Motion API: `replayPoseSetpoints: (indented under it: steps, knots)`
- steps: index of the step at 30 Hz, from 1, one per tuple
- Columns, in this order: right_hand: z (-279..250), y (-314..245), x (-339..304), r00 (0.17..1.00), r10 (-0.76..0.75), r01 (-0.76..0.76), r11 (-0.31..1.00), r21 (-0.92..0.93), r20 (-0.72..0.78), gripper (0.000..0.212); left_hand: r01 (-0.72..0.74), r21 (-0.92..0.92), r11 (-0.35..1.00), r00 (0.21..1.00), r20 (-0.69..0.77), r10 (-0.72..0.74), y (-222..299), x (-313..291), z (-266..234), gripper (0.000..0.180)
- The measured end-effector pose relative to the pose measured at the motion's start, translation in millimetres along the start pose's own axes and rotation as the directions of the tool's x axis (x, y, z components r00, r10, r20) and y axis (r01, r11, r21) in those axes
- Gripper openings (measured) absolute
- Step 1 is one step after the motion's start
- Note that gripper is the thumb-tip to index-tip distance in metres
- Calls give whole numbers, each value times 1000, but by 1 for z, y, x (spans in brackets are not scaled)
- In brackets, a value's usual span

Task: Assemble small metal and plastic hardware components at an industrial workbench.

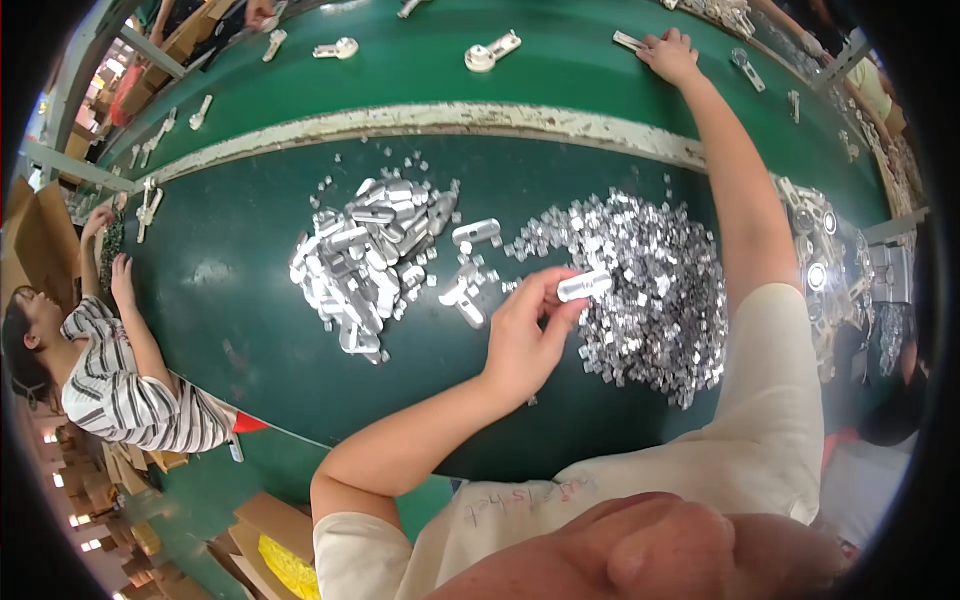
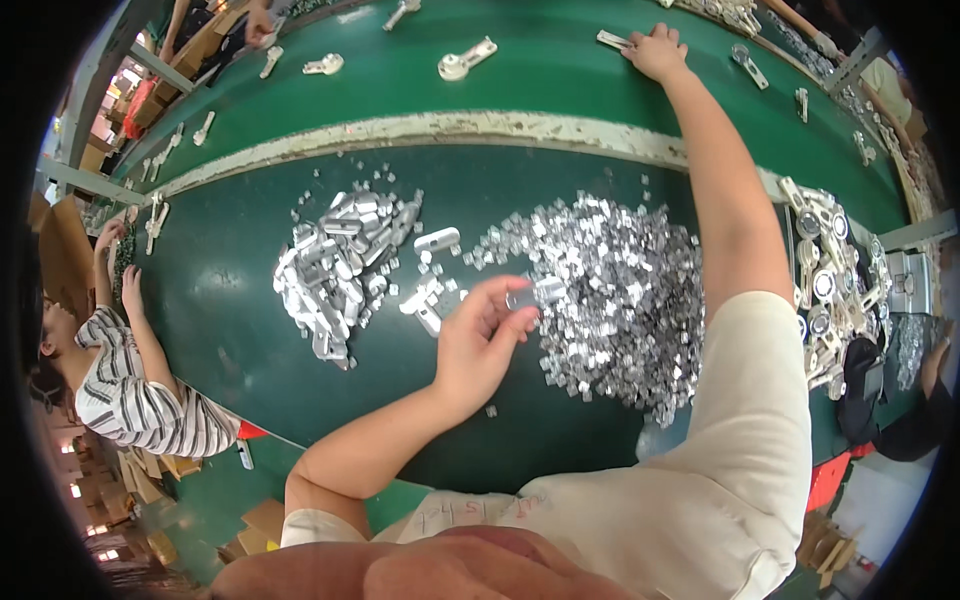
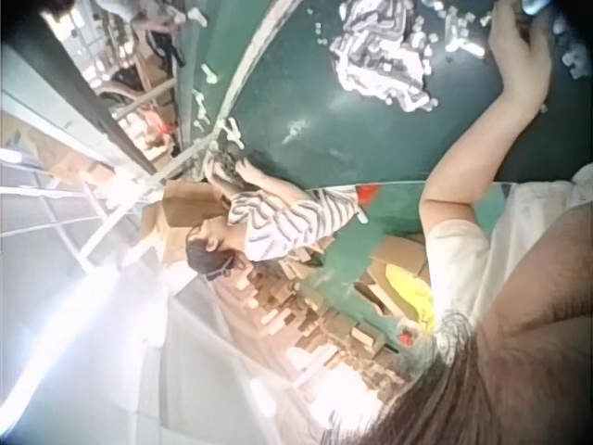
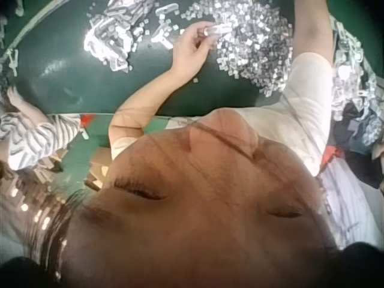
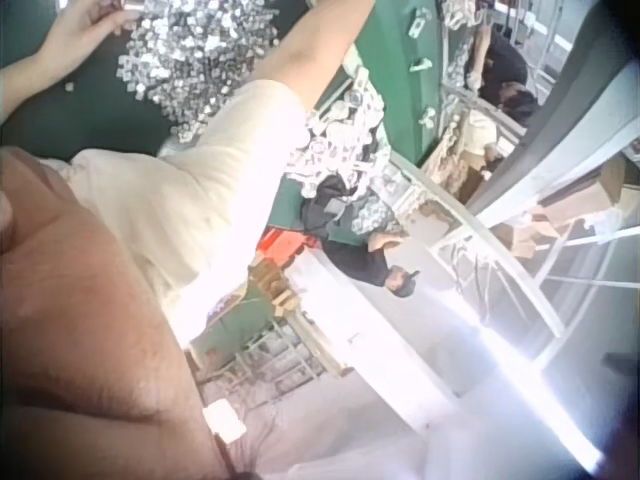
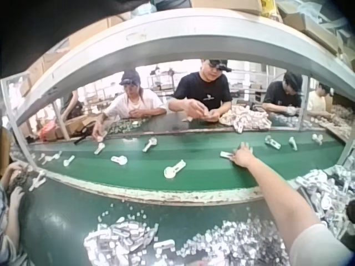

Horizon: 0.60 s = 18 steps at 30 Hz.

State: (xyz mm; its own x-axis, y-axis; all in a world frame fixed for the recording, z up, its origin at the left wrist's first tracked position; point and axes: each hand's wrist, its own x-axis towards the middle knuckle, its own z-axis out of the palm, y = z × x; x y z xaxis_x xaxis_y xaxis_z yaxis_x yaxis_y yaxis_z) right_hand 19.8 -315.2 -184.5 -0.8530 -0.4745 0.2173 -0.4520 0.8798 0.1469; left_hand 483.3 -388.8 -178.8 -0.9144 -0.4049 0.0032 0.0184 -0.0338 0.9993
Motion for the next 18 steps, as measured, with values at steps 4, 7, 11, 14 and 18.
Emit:
replayPoseSetpoints:
  steps: [4, 7, 11, 14, 18]
  knots:
    - [-27, 47, -53, 932, -256, 27, 755, 655, 257, 41, -12, -121, 993, 997, 77, 22, 4, 2, 7, 25]
    - [-124, -15, -159, 733, -642, -485, -262, 834, 225, 37, 71, -190, 979, 994, 89, -55, 19, 0, -3, 25]
    - [-193, -51, -272, 791, -565, -378, -154, 913, 232, 27, 46, -188, 981, 989, 148, -18, 33, 0, -7, 27]
    - [-194, -30, -338, 937, -334, 57, 434, 899, 102, 34, 73, -141, 987, 950, 311, -26, 53, -5, 5, 30]
    - [-187, -33, -365, 820, -494, 510, 402, 760, -288, 34, 93, -132, 987, 942, 332, -45, 58, -19, 10, 30]
